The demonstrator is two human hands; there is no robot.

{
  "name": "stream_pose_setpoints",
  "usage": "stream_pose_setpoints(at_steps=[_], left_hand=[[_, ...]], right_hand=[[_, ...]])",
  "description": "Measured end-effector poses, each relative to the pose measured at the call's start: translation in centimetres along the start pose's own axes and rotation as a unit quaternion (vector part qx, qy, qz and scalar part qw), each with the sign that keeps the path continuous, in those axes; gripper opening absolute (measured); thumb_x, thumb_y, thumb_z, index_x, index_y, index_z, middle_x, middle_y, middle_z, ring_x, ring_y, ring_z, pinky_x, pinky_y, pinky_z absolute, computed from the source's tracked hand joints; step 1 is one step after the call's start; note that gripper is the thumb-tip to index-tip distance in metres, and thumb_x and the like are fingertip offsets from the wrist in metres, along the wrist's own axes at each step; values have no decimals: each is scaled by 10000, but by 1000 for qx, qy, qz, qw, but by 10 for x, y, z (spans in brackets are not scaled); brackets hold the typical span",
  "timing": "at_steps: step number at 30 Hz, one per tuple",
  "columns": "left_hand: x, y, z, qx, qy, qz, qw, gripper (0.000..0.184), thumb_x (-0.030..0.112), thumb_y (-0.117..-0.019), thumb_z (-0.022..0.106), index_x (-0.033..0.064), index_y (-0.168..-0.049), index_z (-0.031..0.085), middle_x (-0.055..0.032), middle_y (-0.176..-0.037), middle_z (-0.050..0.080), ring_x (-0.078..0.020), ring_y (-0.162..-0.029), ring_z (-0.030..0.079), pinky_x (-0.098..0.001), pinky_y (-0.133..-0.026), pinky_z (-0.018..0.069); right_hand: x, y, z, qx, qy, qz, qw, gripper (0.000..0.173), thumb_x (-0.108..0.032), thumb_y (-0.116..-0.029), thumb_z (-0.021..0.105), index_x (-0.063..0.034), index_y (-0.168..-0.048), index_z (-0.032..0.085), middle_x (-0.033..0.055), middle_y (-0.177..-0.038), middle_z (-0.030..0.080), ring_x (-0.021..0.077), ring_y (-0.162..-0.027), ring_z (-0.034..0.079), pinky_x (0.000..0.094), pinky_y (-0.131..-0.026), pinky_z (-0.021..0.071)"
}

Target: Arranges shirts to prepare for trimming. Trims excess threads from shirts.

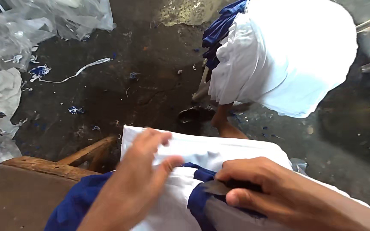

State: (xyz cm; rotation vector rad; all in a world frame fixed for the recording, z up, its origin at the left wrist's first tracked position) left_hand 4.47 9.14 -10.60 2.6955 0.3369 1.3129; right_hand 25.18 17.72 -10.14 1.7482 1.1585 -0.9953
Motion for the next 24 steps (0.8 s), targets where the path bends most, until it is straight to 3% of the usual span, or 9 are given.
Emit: stream_pose_setpoints(at_steps=[3,7,13,14,16,17,19,21,24], left_hand=[[5,3,24,-61,61,39,996,202,357,-963,644,192,-891,738,109,-810,614,40,-684,544,-123,-592,457],[-8,0,2,-59,95,8,994,167,336,-982,612,254,-881,718,152,-751,679,44,-683,641,-137,-601,539],[-10,-5,-34,36,115,26,992,217,354,-1046,543,213,-989,699,80,-962,747,-73,-849,730,-253,-734,634],[-11,-5,-35,60,85,7,995,241,373,-1047,532,191,-1059,689,59,-1082,737,-87,-942,726,-294,-796,633],[-16,-4,-26,31,-7,-30,999,521,504,-1039,483,112,-1366,590,-51,-1368,609,-176,-1157,657,-427,-935,584],[-19,-2,-18,5,-24,-41,999,620,548,-1018,495,80,-1421,556,-107,-1384,594,-238,-1168,644,-488,-936,564],[-16,1,-1,-23,-23,-22,999,533,534,-975,577,97,-1262,681,-58,-1165,676,-188,-985,656,-409,-809,563],[-11,3,13,-38,-5,4,999,266,414,-972,605,188,-948,743,88,-865,649,-15,-729,575,-204,-629,484],[-9,2,11,-35,11,7,999,241,340,-995,558,236,-829,699,160,-724,615,78,-651,571,-110,-582,480]], right_hand=[[-4,3,6,-10,-4,-33,999,401,-428,-1051,522,-64,-1024,686,22,-799,609,27,-713,564,157,-619,460],[-4,7,8,-21,-11,-38,999,411,-443,-1048,529,-60,-1044,677,31,-810,597,45,-707,554,170,-612,455],[-10,7,11,-39,-2,-58,998,385,-404,-1043,556,-39,-1029,674,63,-808,587,97,-709,552,212,-614,458],[-10,6,11,-43,1,-58,997,388,-409,-1040,557,-39,-1029,673,66,-808,588,107,-705,551,220,-612,459],[-11,6,12,-52,9,-55,997,393,-414,-1037,560,-39,-1028,677,77,-812,595,132,-702,558,241,-610,467],[-12,6,12,-58,11,-54,997,391,-412,-1037,559,-39,-1026,677,81,-812,595,143,-703,562,253,-610,467],[-13,3,11,-62,10,-58,996,391,-405,-1037,560,-32,-1022,676,86,-809,598,145,-704,565,254,-611,466],[-12,-1,7,-49,-5,-66,997,386,-395,-1043,554,-28,-1031,673,68,-804,596,102,-705,555,210,-620,462],[-8,-13,-2,-19,-38,-20,999,376,-419,-1051,538,-69,-1038,675,-26,-764,576,-18,-659,519,128,-576,434]])
Point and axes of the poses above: each hand's wrist, its own y-axis away from the middle knuckle, its own z-axis out of the palm, x = y × z, the point moved 6 cm from there along -y, towards the middle knuckle
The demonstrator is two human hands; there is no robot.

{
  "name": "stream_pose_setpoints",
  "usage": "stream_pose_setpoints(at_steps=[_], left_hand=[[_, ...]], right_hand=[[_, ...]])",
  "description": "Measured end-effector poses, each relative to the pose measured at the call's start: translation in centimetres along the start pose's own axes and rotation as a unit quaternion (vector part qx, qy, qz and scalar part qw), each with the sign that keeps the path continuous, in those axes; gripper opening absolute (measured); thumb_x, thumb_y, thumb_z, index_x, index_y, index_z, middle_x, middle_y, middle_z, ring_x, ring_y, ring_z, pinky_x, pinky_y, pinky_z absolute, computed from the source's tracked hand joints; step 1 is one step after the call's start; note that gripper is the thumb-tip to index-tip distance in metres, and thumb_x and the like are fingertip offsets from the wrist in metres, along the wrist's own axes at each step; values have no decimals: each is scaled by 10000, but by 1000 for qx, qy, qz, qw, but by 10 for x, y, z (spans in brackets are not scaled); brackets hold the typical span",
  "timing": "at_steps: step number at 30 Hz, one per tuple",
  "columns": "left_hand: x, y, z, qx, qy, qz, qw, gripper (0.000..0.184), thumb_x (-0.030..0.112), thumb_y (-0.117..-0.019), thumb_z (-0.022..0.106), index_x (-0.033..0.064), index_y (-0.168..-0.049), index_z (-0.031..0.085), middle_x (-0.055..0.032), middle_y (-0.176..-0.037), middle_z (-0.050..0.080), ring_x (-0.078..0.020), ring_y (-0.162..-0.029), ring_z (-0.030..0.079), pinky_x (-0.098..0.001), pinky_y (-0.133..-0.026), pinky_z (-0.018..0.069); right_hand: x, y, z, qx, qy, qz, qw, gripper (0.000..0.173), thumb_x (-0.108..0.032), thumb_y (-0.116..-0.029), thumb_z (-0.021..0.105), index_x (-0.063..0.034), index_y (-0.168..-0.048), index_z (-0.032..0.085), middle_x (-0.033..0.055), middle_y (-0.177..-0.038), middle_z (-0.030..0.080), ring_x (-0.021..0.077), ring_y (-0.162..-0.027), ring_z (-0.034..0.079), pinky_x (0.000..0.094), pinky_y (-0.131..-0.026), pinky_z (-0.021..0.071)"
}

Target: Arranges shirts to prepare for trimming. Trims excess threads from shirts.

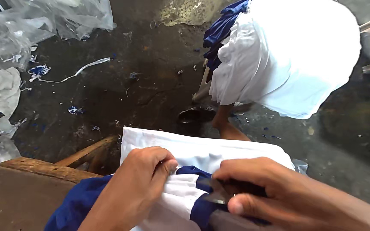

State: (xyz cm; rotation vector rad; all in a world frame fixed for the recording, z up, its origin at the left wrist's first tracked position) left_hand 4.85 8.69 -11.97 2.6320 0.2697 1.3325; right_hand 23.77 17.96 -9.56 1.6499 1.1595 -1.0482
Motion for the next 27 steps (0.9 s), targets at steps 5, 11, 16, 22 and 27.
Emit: stream_pose_setpoints(at_steps=[5,11,16,22,27], left_hand=[[6,-1,-4,10,-63,17,998,254,324,-1021,492,223,-862,662,133,-684,570,30,-607,548,-168,-530,457],[4,-3,-5,18,-63,16,998,254,354,-1028,483,243,-870,649,148,-628,518,35,-541,497,-164,-472,402],[2,-5,-6,9,-47,21,999,265,372,-1038,482,245,-878,650,153,-618,506,40,-518,473,-159,-451,374],[1,-5,-7,7,-34,14,999,245,354,-1041,485,247,-890,645,159,-621,514,48,-521,482,-149,-457,382],[1,-6,-7,-1,-13,31,999,278,377,-1054,477,242,-892,657,153,-630,510,46,-525,473,-143,-459,378]], right_hand=[[11,-23,-7,-2,50,128,991,330,-489,-1009,560,-201,-919,694,-138,-714,566,-79,-645,519,113,-558,412],[20,-38,1,-68,75,196,975,315,-479,-1002,577,-217,-872,693,-119,-688,564,-31,-623,523,187,-534,400],[21,-43,2,-59,68,163,983,312,-468,-1004,577,-227,-853,703,-131,-673,563,-55,-613,517,157,-521,390],[18,-48,-8,-65,76,154,983,294,-460,-1000,586,-250,-832,705,-149,-637,553,-66,-570,502,138,-482,375],[16,-56,2,-105,67,198,972,278,-446,-1005,599,-233,-869,716,-119,-692,585,-16,-627,534,211,-541,410]])
Point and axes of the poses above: each hand's wrist, its own y-axis away from the middle knuckle, its own z-axis out of the palm, x = y × z, the point moved 6 cm from there along -y, towards the middle knuckle
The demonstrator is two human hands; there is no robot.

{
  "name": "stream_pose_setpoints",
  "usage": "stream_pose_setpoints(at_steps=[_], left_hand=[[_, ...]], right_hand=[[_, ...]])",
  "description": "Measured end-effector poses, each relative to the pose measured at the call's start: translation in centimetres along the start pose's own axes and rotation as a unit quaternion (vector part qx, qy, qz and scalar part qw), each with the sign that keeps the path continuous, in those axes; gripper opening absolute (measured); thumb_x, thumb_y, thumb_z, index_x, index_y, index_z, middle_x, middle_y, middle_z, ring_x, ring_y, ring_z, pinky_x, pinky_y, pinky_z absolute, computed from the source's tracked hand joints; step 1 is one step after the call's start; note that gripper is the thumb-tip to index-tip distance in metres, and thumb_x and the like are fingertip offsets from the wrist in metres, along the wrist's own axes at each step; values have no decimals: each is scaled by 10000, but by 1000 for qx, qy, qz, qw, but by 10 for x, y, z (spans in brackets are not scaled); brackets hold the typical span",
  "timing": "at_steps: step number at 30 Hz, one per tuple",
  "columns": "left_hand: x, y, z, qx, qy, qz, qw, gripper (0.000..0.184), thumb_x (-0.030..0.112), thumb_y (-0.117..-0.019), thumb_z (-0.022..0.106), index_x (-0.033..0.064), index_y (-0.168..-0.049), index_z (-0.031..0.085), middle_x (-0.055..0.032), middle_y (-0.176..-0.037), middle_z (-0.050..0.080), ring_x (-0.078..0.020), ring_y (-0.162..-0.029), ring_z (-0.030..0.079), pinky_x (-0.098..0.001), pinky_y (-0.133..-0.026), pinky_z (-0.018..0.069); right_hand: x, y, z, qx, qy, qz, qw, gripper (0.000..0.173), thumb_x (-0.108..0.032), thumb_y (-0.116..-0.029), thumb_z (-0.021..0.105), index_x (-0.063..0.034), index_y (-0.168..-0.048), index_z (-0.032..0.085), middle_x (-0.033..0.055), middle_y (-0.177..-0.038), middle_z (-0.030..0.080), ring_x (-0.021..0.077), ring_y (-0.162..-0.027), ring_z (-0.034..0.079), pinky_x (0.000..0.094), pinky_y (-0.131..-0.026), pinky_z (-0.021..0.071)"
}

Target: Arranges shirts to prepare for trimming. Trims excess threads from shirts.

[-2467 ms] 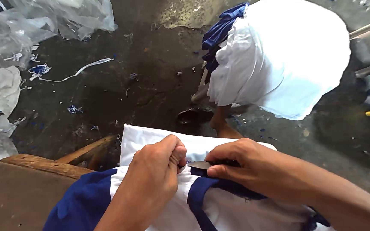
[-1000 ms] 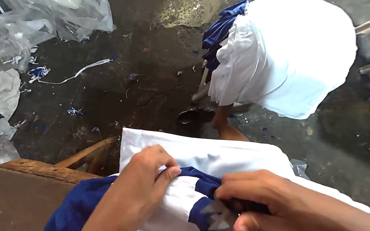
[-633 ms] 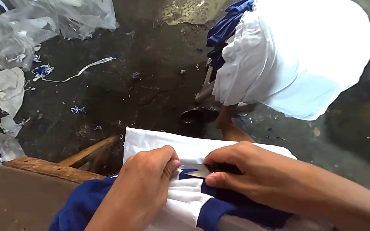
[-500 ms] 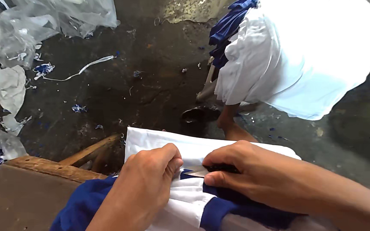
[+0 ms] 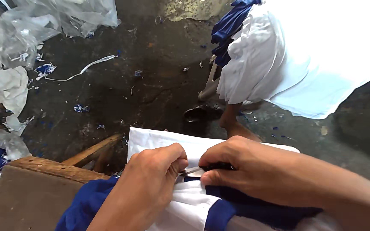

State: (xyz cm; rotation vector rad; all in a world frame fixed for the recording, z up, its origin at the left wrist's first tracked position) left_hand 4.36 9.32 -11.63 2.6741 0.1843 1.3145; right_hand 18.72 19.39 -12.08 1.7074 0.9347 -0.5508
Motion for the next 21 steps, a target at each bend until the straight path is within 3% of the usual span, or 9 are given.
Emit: stream_pose_setpoints(at_steps=[5,7,8,9,10,12,15,18,21], left_hand=[[-9,2,-14,67,71,-25,995,224,317,-1059,492,211,-1005,682,109,-731,641,10,-609,606,-173,-537,525],[-15,4,-27,127,8,-85,988,434,448,-1060,469,160,-1358,598,6,-1149,698,-108,-974,699,-340,-809,606],[-18,4,-28,112,-38,-110,987,622,532,-1052,423,125,-1522,454,-59,-1429,583,-193,-1224,633,-438,-985,552],[-21,5,-26,90,-66,-120,987,704,557,-1046,402,82,-1565,387,-118,-1532,494,-279,-1339,555,-527,-1060,483],[-22,7,-23,72,-70,-109,989,675,536,-1042,434,43,-1502,471,-163,-1468,546,-338,-1303,568,-578,-1031,477],[-17,10,-10,28,-60,-58,996,467,476,-1006,537,84,-1195,707,-85,-1144,689,-259,-1050,654,-468,-858,552],[-4,13,7,-40,-53,-12,998,269,337,-982,584,128,-997,752,-12,-910,670,-151,-792,638,-317,-689,548],[4,15,6,-92,-37,-34,995,241,266,-982,606,79,-1087,715,-41,-887,642,-152,-732,616,-313,-651,542],[6,16,4,-136,-16,-68,988,382,238,-1000,601,28,-1319,627,-64,-915,669,-185,-718,631,-382,-645,559]], right_hand=[[3,8,5,19,19,-53,998,309,-439,-1014,568,-212,-877,728,-106,-705,598,-10,-641,555,218,-541,434],[3,17,8,28,24,-83,996,323,-424,-1019,554,-179,-911,734,-67,-722,619,26,-646,576,248,-541,452],[3,21,11,29,24,-97,995,334,-420,-1023,545,-162,-915,727,-45,-723,621,50,-645,585,268,-536,455],[3,25,15,31,24,-114,993,345,-414,-1027,536,-144,-917,721,-20,-727,627,78,-648,599,289,-531,464],[3,28,19,34,22,-132,990,348,-402,-1027,537,-125,-912,715,4,-723,623,107,-640,601,308,-522,463],[2,33,21,49,25,-163,985,342,-385,-1019,549,-105,-913,713,25,-711,607,128,-622,590,305,-505,451],[5,37,11,62,6,-180,982,339,-393,-1024,557,-106,-953,723,-10,-732,613,53,-653,577,217,-537,446],[7,34,-3,103,-3,-149,983,352,-467,-1026,541,-161,-979,708,-100,-759,608,-65,-687,556,111,-586,454],[9,26,0,121,-42,-104,986,359,-489,-1039,509,-188,-979,696,-131,-764,596,-81,-695,546,110,-604,450]])
Point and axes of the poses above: each hand's wrist, its own y-axis away from the middle knuckle, its own z-axis out of the palm, x = y × z, the point moved 6 cm from there along -y, towards the middle knuckle
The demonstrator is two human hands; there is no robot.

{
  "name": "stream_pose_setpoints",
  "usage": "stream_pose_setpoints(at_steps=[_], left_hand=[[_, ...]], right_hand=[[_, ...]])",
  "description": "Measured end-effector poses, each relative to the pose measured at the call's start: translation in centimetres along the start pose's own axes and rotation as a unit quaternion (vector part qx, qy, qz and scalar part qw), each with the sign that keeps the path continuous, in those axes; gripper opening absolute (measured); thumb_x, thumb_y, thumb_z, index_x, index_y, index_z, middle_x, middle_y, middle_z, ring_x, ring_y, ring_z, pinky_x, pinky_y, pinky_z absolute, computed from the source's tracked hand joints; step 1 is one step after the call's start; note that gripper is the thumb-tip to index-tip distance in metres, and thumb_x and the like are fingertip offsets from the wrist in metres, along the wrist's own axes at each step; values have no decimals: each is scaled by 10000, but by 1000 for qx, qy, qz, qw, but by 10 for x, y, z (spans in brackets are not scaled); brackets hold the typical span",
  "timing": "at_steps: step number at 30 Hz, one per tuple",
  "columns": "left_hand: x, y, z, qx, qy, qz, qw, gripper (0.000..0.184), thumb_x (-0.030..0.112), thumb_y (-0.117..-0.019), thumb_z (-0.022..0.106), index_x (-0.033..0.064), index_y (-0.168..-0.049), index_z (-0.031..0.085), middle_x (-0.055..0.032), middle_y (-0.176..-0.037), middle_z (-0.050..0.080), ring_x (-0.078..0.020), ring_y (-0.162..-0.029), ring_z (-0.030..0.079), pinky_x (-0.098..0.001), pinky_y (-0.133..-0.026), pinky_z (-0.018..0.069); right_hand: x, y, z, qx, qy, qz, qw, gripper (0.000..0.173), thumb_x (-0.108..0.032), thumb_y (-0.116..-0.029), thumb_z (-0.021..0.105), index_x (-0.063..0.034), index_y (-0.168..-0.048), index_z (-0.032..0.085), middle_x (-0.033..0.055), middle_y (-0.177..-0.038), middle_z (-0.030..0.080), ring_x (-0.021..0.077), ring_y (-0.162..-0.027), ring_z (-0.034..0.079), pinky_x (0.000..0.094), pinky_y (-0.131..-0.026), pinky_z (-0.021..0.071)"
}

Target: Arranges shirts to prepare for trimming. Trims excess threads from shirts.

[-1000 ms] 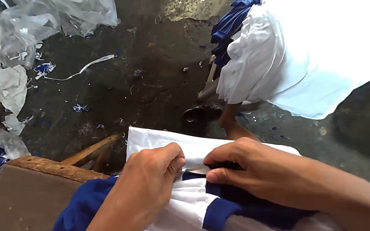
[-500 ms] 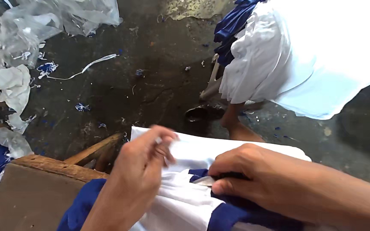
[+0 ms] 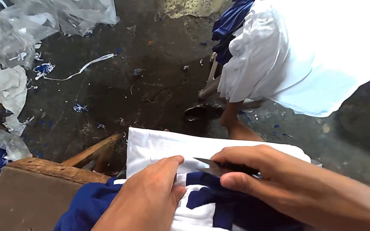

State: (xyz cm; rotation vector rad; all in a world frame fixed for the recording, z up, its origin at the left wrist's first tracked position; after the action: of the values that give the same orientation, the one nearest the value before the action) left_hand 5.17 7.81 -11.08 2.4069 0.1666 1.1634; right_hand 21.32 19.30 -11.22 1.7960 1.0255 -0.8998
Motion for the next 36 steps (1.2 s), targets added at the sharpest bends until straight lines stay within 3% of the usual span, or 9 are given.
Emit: stream_pose_setpoints(at_steps=[2,5,7,8,11,14,19,26,36], left_hand=[[-2,0,-1,-3,17,2,1000,472,243,-982,618,12,-1391,578,-44,-876,664,-155,-657,590,-346,-589,525],[-10,0,-1,-17,66,20,997,454,329,-1022,556,26,-1358,594,2,-838,648,-73,-649,571,-247,-575,498],[-13,-1,-1,-9,89,35,995,412,375,-1056,501,58,-1251,676,15,-854,665,-41,-705,594,-208,-631,506],[-13,-2,0,9,90,45,995,364,367,-1056,501,92,-1143,724,28,-863,681,-16,-731,607,-180,-653,509],[-13,-4,-2,70,102,75,989,265,320,-1026,562,146,-975,756,74,-801,660,43,-688,578,-123,-612,480],[-15,-3,-6,90,130,69,985,233,312,-1013,601,161,-982,776,106,-811,697,64,-696,618,-116,-617,524],[-18,-2,-9,96,166,69,979,236,307,-1042,571,169,-979,751,108,-725,664,46,-600,599,-121,-523,502],[-16,-3,-9,127,77,42,988,261,330,-1056,502,202,-923,686,129,-684,633,45,-564,584,-141,-478,489],[-18,-2,-12,117,108,22,987,241,312,-1057,494,200,-949,679,134,-715,650,47,-581,596,-132,-496,500]], right_hand=[[6,-1,7,4,-27,25,999,370,-493,-1045,498,-189,-988,701,-129,-764,601,-78,-689,548,114,-599,449],[12,-1,11,8,-32,41,999,355,-509,-1025,526,-206,-972,702,-140,-743,600,-86,-674,550,107,-582,447],[11,-1,10,-1,-22,44,999,340,-509,-1012,546,-214,-953,705,-149,-725,591,-93,-659,541,100,-567,436],[10,-1,9,-6,-16,41,999,329,-498,-1010,555,-212,-948,705,-150,-722,586,-95,-653,535,97,-562,430],[7,-5,7,-24,-3,40,999,315,-467,-1007,571,-195,-929,709,-138,-717,583,-87,-652,528,105,-559,416],[4,-9,6,-39,11,39,998,316,-461,-1006,575,-197,-894,706,-133,-693,570,-79,-631,523,116,-539,406],[2,-12,3,-45,35,29,998,284,-452,-1000,581,-231,-869,701,-143,-698,574,-69,-637,529,140,-538,416],[0,-18,3,-76,62,57,994,286,-468,-990,589,-251,-843,702,-142,-668,563,-48,-611,524,179,-513,399],[-1,-24,7,-93,72,82,990,286,-465,-991,591,-258,-834,710,-137,-672,566,-35,-616,522,201,-528,399]])
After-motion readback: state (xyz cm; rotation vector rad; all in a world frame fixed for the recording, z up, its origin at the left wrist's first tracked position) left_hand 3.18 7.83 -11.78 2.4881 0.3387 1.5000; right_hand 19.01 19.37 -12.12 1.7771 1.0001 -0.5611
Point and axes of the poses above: each hand's wrist, its own y-axis away from the middle knuckle, its own z-axis out of the palm, x = y × z, the point moved 6 cm from there along -y, towards the middle knuckle
